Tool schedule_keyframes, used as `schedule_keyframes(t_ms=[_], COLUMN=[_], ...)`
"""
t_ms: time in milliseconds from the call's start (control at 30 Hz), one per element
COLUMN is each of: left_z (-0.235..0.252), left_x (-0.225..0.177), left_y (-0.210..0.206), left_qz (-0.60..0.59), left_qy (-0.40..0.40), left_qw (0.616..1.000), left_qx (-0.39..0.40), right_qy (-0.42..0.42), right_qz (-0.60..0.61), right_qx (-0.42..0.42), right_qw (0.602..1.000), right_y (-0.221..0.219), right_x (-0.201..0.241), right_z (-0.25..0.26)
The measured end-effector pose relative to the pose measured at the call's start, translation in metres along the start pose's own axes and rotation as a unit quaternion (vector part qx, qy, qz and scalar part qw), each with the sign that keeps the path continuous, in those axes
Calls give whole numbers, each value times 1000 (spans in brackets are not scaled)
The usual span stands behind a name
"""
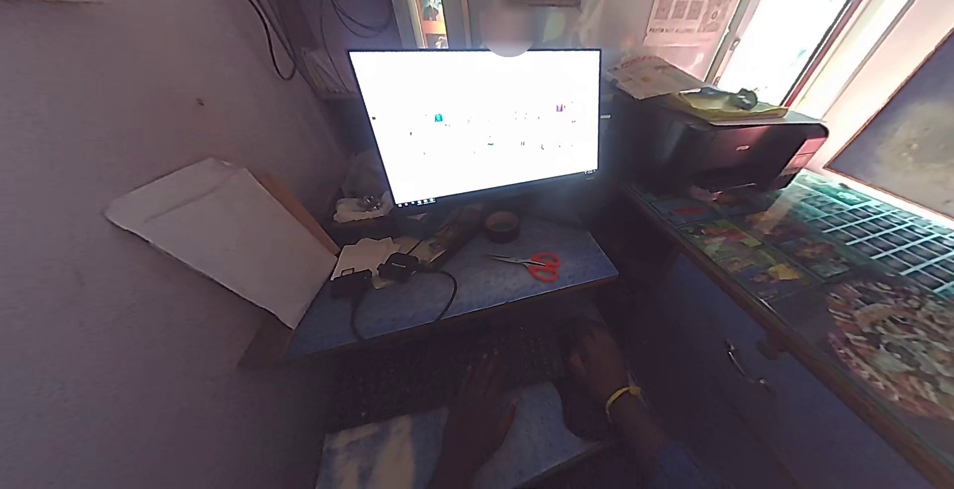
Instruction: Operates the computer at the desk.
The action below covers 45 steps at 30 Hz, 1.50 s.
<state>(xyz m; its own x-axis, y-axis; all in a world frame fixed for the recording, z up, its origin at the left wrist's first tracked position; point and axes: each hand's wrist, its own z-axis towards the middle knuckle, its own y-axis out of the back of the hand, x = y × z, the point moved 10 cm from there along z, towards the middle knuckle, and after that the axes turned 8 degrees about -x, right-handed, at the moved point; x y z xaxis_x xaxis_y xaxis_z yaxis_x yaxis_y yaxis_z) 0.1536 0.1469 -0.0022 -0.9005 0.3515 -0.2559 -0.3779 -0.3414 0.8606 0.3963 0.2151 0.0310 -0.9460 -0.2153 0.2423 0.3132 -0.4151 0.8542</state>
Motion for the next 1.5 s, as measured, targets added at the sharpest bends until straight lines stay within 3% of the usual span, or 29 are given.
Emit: schedule_keyframes(t_ms=[267,400,567,767,833,1167,1500], left_z=[-1,1,2,3,3,7,2], left_x=[-2,0,0,-2,-3,-3,-5], left_y=[7,2,5,15,19,14,10], left_qz=[-17,-13,-15,-39,-59,0,7], left_qy=[-8,7,-3,7,15,52,23], left_qw=[999,1000,999,999,998,998,999], left_qx=[-45,-6,-31,-32,-34,36,31], right_qy=[-4,-1,-1,-60,-60,-56,-43], right_qz=[1,6,8,1,1,33,37], right_qx=[-1,-14,-18,81,79,82,78], right_qw=[1000,1000,1000,995,995,995,995], right_y=[3,5,4,-4,-3,-12,-8], right_x=[1,1,2,-2,-1,-5,-3], right_z=[-1,0,2,3,3,3,0])
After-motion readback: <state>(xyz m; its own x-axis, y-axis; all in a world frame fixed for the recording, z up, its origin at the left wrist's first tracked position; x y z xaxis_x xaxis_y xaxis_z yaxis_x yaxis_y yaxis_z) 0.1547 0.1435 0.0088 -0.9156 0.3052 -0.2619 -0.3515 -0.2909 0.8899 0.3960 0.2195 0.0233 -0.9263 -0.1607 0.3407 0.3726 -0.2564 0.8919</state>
